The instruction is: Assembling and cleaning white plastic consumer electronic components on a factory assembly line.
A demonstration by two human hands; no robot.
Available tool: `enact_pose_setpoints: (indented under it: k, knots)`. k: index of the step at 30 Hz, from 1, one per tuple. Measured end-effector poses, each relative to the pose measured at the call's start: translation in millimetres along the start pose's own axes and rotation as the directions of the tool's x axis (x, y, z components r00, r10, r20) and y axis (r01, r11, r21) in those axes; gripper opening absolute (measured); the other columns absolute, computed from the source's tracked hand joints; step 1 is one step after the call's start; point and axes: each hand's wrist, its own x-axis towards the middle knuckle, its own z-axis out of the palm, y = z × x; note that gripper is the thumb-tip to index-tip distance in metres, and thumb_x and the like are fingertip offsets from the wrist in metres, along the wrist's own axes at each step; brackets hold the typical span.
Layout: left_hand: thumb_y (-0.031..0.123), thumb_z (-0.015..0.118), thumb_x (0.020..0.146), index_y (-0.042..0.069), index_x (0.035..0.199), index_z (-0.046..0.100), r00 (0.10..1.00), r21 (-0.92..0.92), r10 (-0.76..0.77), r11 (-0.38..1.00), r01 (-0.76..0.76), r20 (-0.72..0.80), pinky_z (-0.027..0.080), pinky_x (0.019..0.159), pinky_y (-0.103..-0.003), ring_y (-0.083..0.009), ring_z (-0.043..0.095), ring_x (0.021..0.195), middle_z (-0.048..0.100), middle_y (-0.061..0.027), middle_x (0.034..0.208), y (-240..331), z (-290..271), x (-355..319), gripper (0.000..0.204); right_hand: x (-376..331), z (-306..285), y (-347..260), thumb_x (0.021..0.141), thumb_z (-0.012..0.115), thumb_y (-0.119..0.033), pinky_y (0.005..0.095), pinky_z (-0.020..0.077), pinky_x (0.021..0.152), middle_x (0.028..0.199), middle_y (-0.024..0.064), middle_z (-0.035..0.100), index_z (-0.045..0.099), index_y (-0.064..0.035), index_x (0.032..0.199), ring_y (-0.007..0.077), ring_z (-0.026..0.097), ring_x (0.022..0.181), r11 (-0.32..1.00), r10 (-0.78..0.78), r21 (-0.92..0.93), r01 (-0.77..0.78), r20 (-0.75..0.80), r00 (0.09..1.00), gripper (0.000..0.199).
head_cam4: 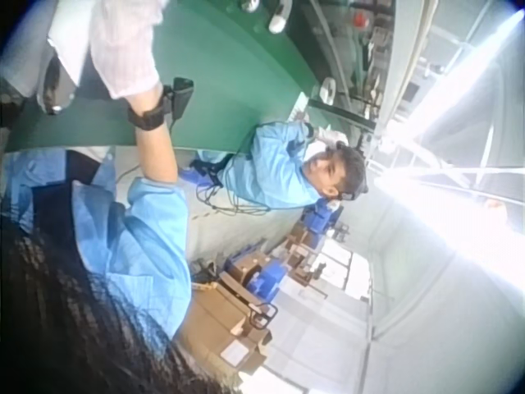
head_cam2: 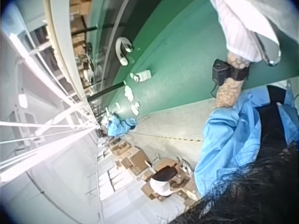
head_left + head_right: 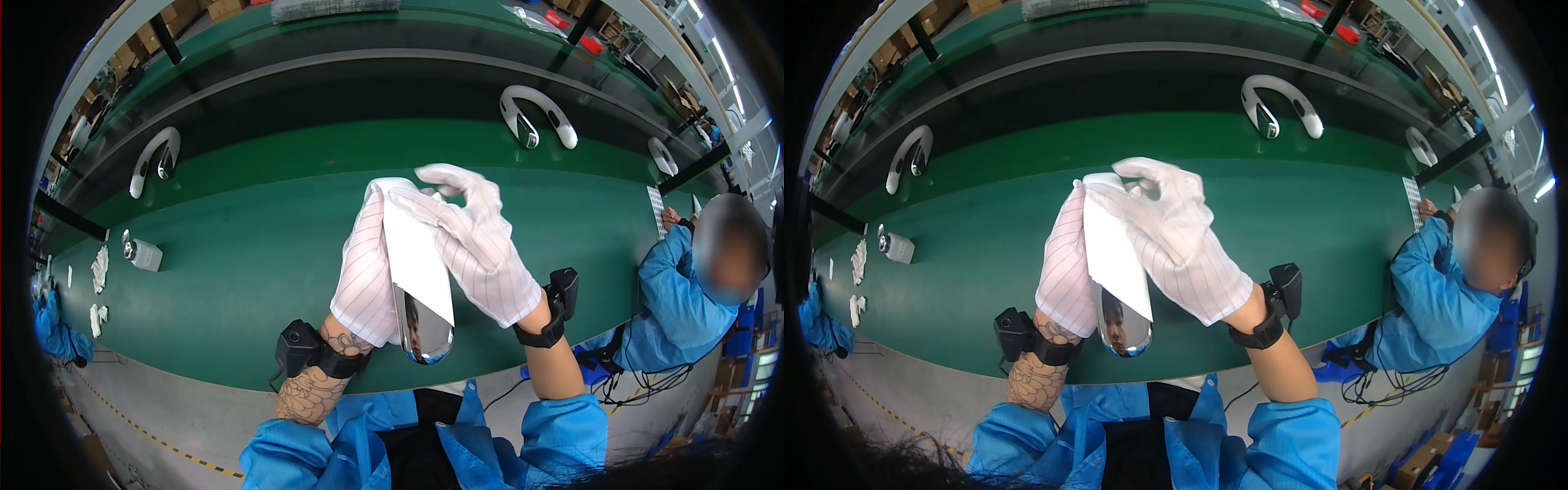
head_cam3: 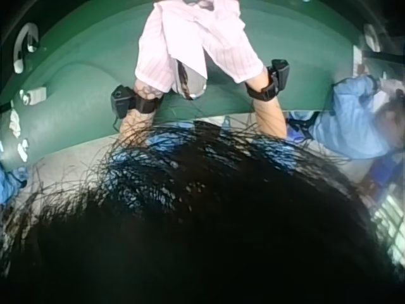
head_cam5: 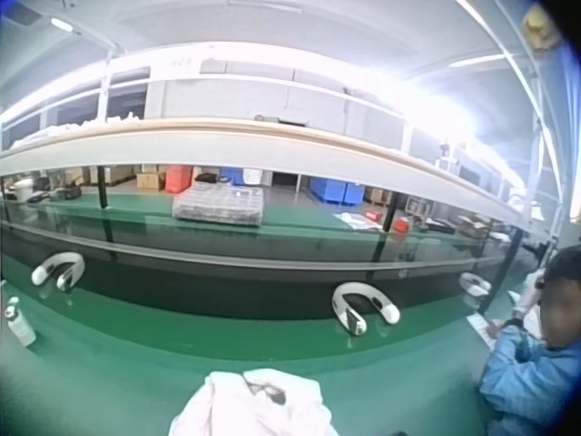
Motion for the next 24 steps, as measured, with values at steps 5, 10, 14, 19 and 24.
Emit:
enact_pose_setpoints:
  k: [5, 10, 14, 19, 24]
  knots:
    - [0.043, 0.049, 0.114, 0.004, 0.135, 0.059, 1.000, 0.022, 0.027, 0.999, -0.027, 0.013, 0.060, 0.101, -0.037, -0.0228, 0.070, 0.117, 0.069, -0.0136, 0.129, 3, -1, 1, 0.045, 1, 1, 5, 0.086, 0.078, -0.006, 0.0402, 0.0532, 0.082, 0.109, 0.0099, 0.065, 0.076, -0.0117, 0.126, 0.0295, 0.063, 0.104, 1.000, 0.030, -0.002, -0.030, -0.050, 0.998, 0.040]
    - [0.045, 0.046, 0.114, 0.004, 0.132, 0.059, 0.992, 0.140, 0.103, 0.986, -0.092, -0.073, 0.059, 0.103, -0.037, -0.0230, 0.069, 0.116, 0.070, -0.0139, 0.127, 4, 8, -3, 0.047, -4, -5, -4, 0.086, 0.081, -0.009, 0.0365, 0.0555, 0.077, 0.098, 0.0054, 0.068, 0.077, -0.0113, 0.119, 0.0264, 0.068, 0.092, 0.998, 0.049, -0.029, -0.051, -0.043, 0.998, 0.034]
    - [0.046, 0.046, 0.114, 0.001, 0.130, 0.059, 0.991, 0.190, 0.110, 0.977, -0.092, -0.082, 0.059, 0.095, -0.038, -0.0229, 0.068, 0.107, 0.069, -0.0127, 0.119, 4, 9, 1, 0.049, -13, -12, -22, 0.087, 0.081, -0.012, 0.0370, 0.0560, 0.079, 0.101, 0.0054, 0.069, 0.077, -0.0117, 0.119, 0.0263, 0.068, 0.092, 0.997, -0.020, 0.079, 0.019, 0.007, 1.000, 0.032]
    - [0.046, 0.046, 0.113, -0.003, 0.124, 0.059, 0.989, 0.034, 0.063, 0.998, -0.059, -0.137, 0.053, 0.075, -0.037, -0.0214, 0.059, 0.085, 0.063, -0.0096, 0.101, 5, 12, 10, 0.052, -42, -15, -42, 0.090, 0.081, -0.023, 0.0370, 0.0557, 0.082, 0.102, 0.0015, 0.069, 0.076, -0.0141, 0.117, 0.0227, 0.067, 0.092, 0.984, -0.123, 0.143, 0.105, 0.128, 0.984, 0.029]
    - [0.051, 0.049, 0.112, 0.001, 0.123, 0.055, 0.997, 0.154, 0.067, 0.986, -0.060, -0.039, 0.056, 0.072, -0.040, -0.0234, 0.059, 0.087, 0.057, -0.0098, 0.105, 7, 1, 11, 0.051, -54, -15, -47, 0.083, 0.086, -0.020, 0.0391, 0.0556, 0.083, 0.102, -0.0008, 0.071, 0.080, -0.0175, 0.115, 0.0232, 0.068, 0.091, 0.982, -0.095, 0.175, 0.069, 0.145, 0.985, 0.032]
